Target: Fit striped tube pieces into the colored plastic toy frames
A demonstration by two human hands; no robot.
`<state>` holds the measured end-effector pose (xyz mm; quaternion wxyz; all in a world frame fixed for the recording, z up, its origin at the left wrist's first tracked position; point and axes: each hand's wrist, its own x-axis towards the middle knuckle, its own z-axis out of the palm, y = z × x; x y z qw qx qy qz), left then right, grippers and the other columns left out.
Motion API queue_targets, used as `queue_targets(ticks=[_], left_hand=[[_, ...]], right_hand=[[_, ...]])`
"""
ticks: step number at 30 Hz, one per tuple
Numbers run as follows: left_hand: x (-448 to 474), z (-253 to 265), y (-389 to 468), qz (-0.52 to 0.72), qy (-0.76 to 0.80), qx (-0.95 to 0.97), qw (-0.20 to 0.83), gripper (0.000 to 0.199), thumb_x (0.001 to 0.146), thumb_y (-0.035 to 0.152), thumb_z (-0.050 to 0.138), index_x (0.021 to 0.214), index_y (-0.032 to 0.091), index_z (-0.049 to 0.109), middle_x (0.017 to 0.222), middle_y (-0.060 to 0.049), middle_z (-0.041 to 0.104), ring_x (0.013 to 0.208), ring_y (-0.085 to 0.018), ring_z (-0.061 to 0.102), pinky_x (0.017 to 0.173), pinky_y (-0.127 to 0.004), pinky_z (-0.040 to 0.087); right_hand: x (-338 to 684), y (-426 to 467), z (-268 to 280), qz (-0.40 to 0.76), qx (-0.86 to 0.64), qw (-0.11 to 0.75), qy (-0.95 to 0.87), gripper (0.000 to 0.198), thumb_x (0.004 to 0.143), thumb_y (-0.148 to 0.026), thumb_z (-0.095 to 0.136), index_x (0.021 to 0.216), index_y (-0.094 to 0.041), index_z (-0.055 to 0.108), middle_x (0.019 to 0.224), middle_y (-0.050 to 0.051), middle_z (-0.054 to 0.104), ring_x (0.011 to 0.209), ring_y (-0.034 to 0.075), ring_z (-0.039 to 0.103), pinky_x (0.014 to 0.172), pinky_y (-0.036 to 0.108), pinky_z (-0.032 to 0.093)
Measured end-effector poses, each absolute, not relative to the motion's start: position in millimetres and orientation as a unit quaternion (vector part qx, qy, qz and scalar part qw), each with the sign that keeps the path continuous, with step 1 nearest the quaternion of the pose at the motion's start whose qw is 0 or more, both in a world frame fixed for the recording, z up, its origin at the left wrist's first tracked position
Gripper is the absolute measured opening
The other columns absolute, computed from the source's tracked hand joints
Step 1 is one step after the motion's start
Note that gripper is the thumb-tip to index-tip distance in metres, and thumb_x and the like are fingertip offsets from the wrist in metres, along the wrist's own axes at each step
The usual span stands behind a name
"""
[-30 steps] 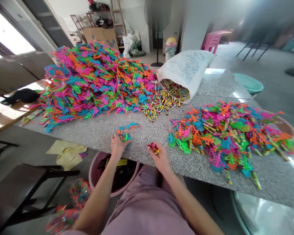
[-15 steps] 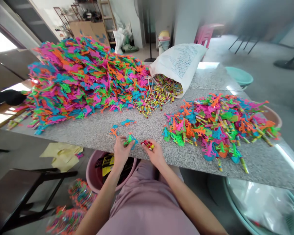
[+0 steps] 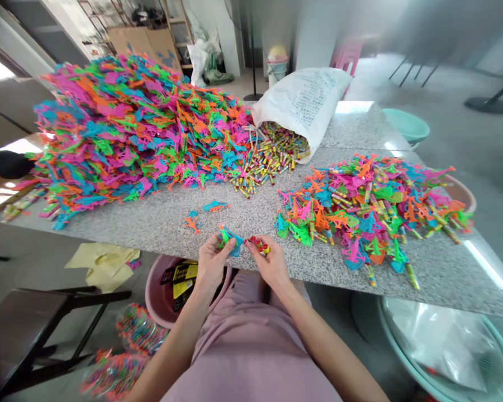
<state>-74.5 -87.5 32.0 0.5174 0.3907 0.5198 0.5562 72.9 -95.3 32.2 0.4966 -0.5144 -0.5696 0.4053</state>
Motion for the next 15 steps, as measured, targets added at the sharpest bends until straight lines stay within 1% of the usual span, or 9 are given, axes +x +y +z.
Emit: queue_targets(ticks=[3,7,11,15], left_hand=[[-74.5,32.0,-88.3,0.556,0.508,0.379,0.538,0.025,0.068,0.034,0.077,0.082,0.016,0.066,0.072,0.001,0.064,0.064,-0.009,0.056,0.063,-0.02,0.045],[-73.1,33.3,-88.3,0.565,0.475,0.342,0.582,0.025,0.067,0.032,0.078,0.08,0.016,0.064,0.071,0.002,0.063,0.061,-0.007,0.053,0.06,-0.018,0.044],[-71.1,31.4,-87.8,0.567,0.478,0.345,0.576,0.024,0.067,0.032,0.078,0.079,0.015,0.064,0.069,0.002,0.062,0.061,-0.007,0.053,0.059,-0.018,0.042],[-70.6,26.4,-87.7,0.576,0.476,0.344,0.569,0.023,0.069,0.031,0.077,0.079,0.016,0.064,0.07,0.002,0.062,0.063,-0.008,0.054,0.062,-0.019,0.042]], right_hand=[[72.7,-96.2,34.2,0.443,-0.505,0.499,-0.547,0.024,0.084,-0.04,0.058,0.087,-0.018,0.067,0.072,0.003,0.065,0.065,0.016,0.058,0.06,0.027,0.047],[75.6,-96.6,38.2,0.42,-0.518,0.505,-0.549,0.022,0.084,-0.039,0.059,0.083,-0.018,0.066,0.068,0.002,0.063,0.063,0.015,0.056,0.058,0.026,0.045],[78.7,-95.9,39.4,0.399,-0.528,0.494,-0.564,0.022,0.084,-0.039,0.058,0.082,-0.018,0.065,0.069,0.002,0.064,0.063,0.016,0.056,0.059,0.027,0.044],[80.5,-94.6,37.0,0.413,-0.529,0.475,-0.569,0.024,0.084,-0.041,0.06,0.079,-0.018,0.064,0.066,0.001,0.061,0.061,0.015,0.055,0.058,0.027,0.043]])
